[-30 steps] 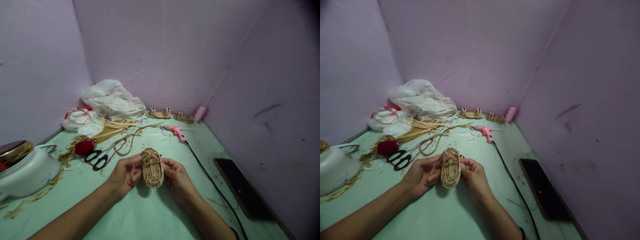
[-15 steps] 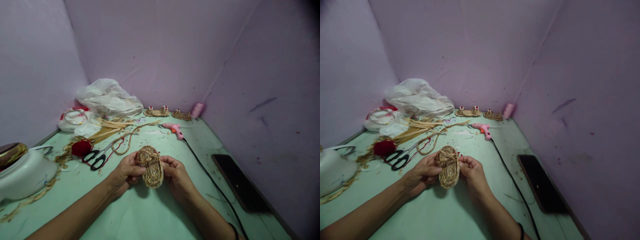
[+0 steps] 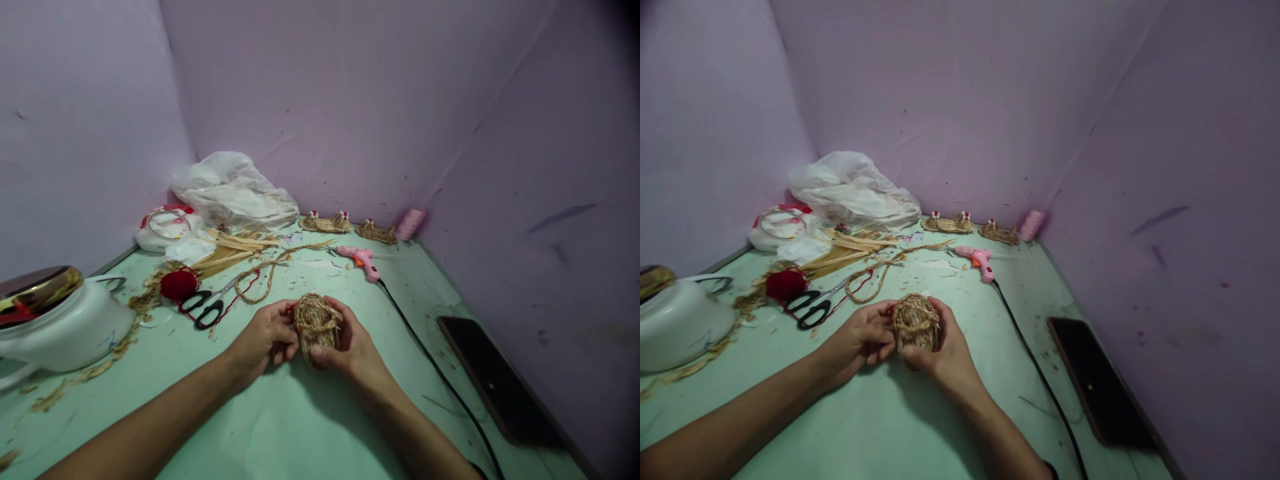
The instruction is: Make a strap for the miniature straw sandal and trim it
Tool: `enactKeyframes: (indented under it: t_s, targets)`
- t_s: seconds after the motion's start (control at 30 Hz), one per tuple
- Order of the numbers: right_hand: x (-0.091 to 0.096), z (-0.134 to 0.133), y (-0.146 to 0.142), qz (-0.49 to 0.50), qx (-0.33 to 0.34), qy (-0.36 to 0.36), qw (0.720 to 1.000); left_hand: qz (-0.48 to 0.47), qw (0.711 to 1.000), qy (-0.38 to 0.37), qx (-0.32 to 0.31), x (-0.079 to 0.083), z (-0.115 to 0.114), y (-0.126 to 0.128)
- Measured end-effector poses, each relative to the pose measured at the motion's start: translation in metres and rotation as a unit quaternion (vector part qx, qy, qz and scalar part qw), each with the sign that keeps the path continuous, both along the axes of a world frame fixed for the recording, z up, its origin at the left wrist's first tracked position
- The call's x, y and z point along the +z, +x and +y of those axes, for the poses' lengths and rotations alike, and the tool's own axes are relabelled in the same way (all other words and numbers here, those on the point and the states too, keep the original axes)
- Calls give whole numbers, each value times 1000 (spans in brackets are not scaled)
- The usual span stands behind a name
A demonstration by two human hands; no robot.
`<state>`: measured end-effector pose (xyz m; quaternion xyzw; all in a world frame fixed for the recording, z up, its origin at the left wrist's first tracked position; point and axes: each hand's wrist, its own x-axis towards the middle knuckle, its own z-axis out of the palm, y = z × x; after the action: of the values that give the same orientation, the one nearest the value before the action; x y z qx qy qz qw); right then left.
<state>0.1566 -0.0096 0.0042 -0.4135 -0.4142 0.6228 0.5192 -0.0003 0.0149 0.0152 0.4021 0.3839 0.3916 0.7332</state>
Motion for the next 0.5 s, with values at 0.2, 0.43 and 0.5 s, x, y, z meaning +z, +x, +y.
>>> enactKeyframes:
  t_s: [0.2, 0.43, 0.5]
  targets:
    - [0, 0, 1, -40, -51, -7, 998, 2, 998, -29, 57, 1, 5, -2]
    - [-1, -5, -1, -19, -47, -7, 999, -106, 986, -113, 59, -13, 7, 0]
    - [-1, -5, -2, -21, -44, -12, 999, -106, 985, -122, 63, -13, 8, -1]
